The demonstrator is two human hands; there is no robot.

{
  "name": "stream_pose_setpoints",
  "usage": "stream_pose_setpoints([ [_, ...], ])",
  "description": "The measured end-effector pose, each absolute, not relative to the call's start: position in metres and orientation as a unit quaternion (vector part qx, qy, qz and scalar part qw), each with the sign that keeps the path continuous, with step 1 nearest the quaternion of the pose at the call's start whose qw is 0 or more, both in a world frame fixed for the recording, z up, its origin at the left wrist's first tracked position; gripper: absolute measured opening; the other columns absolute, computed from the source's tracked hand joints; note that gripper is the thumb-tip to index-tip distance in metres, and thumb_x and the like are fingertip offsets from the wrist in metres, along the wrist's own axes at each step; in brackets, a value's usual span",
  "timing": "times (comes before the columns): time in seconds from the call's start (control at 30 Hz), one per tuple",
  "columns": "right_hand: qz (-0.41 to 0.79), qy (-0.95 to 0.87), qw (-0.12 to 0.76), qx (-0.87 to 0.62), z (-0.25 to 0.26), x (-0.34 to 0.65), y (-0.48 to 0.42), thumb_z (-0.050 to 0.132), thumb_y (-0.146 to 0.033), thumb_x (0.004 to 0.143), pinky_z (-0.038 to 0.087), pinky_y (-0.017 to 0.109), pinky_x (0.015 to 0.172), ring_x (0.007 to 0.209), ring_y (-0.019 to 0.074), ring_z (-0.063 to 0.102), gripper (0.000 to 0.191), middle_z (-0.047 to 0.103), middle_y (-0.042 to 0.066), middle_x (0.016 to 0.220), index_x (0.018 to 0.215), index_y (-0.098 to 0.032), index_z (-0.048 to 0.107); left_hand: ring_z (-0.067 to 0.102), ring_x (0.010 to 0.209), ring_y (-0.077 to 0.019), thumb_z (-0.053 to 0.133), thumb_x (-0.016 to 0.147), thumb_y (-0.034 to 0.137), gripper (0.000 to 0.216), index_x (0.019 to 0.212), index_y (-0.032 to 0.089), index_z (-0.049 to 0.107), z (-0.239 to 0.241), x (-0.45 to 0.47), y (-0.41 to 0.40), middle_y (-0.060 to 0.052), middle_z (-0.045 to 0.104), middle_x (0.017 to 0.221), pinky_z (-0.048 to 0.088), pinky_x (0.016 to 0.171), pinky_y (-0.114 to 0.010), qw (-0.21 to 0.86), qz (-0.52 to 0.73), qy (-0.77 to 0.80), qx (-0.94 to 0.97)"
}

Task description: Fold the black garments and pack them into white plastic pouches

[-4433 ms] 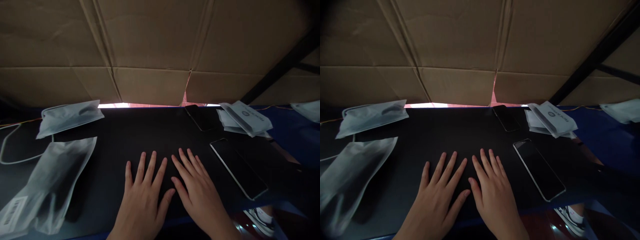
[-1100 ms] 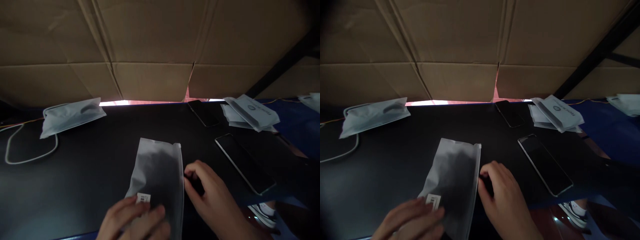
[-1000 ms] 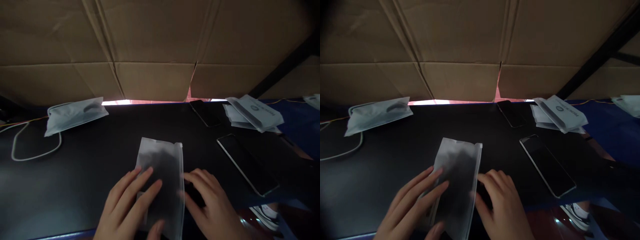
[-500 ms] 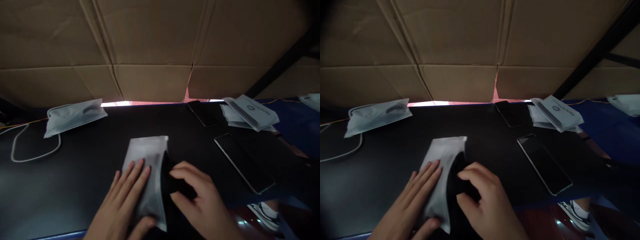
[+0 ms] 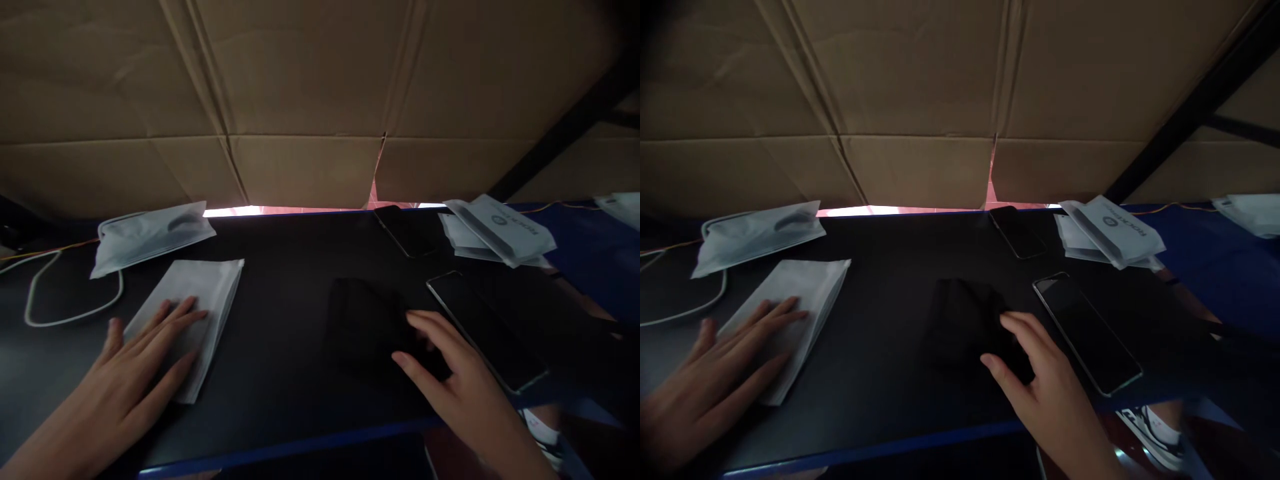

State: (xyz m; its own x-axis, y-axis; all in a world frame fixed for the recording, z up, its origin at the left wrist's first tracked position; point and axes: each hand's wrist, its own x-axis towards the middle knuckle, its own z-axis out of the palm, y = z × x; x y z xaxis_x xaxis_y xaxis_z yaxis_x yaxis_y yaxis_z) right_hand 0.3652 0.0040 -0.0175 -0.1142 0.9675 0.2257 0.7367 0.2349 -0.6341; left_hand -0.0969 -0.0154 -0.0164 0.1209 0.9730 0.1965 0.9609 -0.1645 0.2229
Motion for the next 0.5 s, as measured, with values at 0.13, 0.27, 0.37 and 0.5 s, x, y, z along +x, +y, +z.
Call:
stream_pose_setpoints([
  [0.13, 0.195, -0.687, 0.362, -0.599, -0.018, 0.368, -0.004, 0.063, -0.046, 0.109, 0.065, 0.036, 0.084, 0.093, 0.0189, 0.074, 0.038, 0.07, 0.003, 0.125, 0.146, -0.038, 0.061, 0.043, 0.16, -0.0398, 0.045, 0.11, 0.043, 0.047, 0.153, 0.028, 0.058, 0.006, -0.074, 0.009, 0.0, 0.055, 0.169, 0.022, 0.127, -0.077, -0.037, 0.125, 0.591, 0.796],
  [0.27, 0.174, -0.679, 0.356, -0.618, -0.022, 0.364, -0.008, 0.062, -0.043, 0.109, 0.064, 0.036, 0.078, 0.09, 0.0206, 0.073, 0.027, 0.073, 0.003, 0.114, 0.135, -0.035, 0.066, 0.076, 0.116, -0.0262, 0.054, 0.108, 0.036, 0.031, 0.137, 0.03, 0.064, 0.027, 0.014, 0.003, -0.004, 0.076, 0.126, 0.062, 0.104, -0.047, -0.027, 0.258, 0.539, 0.801],
  [0.37, 0.19, -0.709, 0.314, -0.602, -0.021, 0.357, -0.009, 0.064, -0.043, 0.109, 0.065, 0.04, 0.086, 0.104, 0.0248, 0.074, 0.029, 0.074, 0.004, 0.122, 0.137, -0.036, 0.066, 0.076, 0.098, -0.0284, 0.066, 0.103, 0.039, 0.036, 0.136, 0.027, 0.06, 0.024, 0.09, -0.004, -0.007, 0.076, 0.116, 0.065, 0.079, -0.045, 0.066, 0.25, 0.498, 0.828],
  [0.5, 0.171, -0.731, 0.289, -0.594, -0.02, 0.349, -0.009, 0.067, -0.042, 0.107, 0.064, 0.048, 0.094, 0.112, 0.0289, 0.072, 0.034, 0.072, 0.007, 0.129, 0.14, -0.035, 0.065, 0.074, 0.096, -0.0352, 0.082, 0.094, 0.036, 0.048, 0.133, 0.021, 0.06, 0.011, 0.141, 0.0, -0.01, 0.075, 0.116, 0.064, 0.076, -0.053, 0.108, 0.227, 0.532, 0.809],
])
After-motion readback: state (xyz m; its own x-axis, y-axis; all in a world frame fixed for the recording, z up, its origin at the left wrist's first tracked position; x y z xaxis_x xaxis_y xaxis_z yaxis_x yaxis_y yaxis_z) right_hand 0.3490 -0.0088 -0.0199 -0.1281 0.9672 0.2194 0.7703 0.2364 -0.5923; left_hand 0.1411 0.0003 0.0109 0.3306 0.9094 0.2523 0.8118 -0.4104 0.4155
